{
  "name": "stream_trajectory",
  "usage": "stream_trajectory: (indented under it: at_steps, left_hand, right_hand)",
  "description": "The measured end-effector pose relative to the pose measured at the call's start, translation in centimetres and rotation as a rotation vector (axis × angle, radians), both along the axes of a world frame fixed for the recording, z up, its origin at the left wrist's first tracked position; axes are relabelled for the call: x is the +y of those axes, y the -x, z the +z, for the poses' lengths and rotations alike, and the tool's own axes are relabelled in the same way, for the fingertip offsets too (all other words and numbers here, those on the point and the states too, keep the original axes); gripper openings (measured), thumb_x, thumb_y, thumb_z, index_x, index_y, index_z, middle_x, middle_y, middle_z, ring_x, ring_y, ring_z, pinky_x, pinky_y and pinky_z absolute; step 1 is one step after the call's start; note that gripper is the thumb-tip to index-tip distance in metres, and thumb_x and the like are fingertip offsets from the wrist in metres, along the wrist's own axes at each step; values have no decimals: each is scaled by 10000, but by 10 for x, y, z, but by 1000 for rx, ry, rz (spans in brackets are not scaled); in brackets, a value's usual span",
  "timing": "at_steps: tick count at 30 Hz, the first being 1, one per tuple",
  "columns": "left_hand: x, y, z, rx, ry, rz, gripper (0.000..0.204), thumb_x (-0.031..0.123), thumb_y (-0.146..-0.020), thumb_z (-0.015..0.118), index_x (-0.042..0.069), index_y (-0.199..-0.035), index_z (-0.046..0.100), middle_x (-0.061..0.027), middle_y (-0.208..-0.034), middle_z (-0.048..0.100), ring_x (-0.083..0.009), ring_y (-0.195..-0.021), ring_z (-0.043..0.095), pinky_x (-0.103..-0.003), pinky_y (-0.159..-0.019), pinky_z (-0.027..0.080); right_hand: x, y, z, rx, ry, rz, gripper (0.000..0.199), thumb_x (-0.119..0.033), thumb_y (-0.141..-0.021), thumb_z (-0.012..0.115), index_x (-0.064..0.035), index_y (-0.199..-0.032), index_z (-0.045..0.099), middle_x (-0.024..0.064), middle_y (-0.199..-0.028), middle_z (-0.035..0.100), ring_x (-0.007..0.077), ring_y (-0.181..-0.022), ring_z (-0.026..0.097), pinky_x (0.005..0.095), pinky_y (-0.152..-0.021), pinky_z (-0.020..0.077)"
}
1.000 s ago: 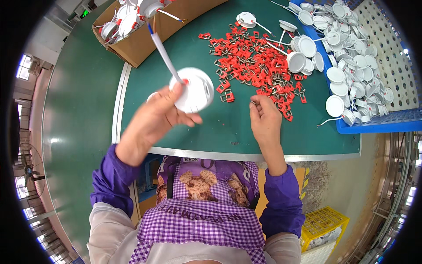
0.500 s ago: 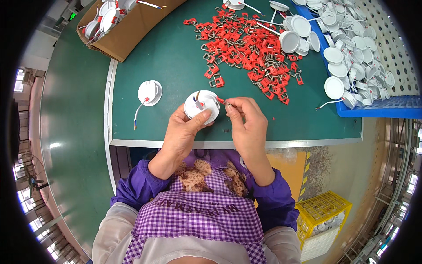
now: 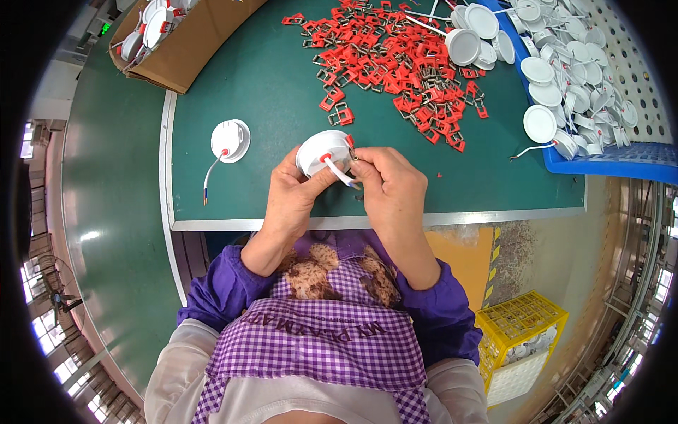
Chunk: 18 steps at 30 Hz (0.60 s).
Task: Assembling small white circular electronic components by attaching red clips manually.
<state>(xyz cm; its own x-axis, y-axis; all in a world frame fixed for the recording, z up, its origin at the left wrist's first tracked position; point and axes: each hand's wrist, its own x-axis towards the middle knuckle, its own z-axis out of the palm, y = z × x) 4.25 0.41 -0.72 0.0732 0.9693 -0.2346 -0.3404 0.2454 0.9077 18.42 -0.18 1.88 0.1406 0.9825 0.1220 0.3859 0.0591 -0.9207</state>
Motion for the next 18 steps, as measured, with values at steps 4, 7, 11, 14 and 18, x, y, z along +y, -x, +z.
stream_trajectory:
  at_steps: [4,7,11,14,18]
  left_hand:
    - [1,5,-1,40,-46,-53,232,48,-848,708,6,-1059,622,-18,-969,664,-75,-874,590,-230,-779,477]
    - [1,10,3,49,-62,-108,206,43,-847,706,22,-1037,628,0,-944,660,-66,-859,587,-225,-770,479]
    - [1,23,6,4,-7,-221,241,61,-804,756,34,-1008,632,11,-915,653,-57,-840,586,-224,-761,483]
    - [2,37,16,67,18,-381,320,69,-731,820,56,-986,627,-6,-932,663,-79,-843,615,-239,-760,509]
    - [-2,33,30,51,136,-341,356,80,-678,858,48,-952,634,-33,-866,662,-106,-763,632,-262,-675,533]
  right_hand:
    - [0,-4,-2,26,55,24,122,4,-823,670,12,-944,662,104,-817,658,156,-714,656,262,-632,517]
    - [6,-11,-9,269,99,76,259,27,-815,679,16,-1069,631,98,-882,658,154,-811,648,262,-701,526]
    - [8,-21,-9,627,232,243,479,50,-811,688,36,-1260,524,95,-1036,636,150,-952,616,274,-807,525]
    - [-4,-18,-12,616,312,349,468,35,-818,690,31,-1257,530,100,-1087,629,144,-963,613,271,-814,522]
    - [-17,0,-14,638,224,375,392,-29,-881,657,17,-1253,544,82,-1088,624,134,-990,593,264,-857,499]
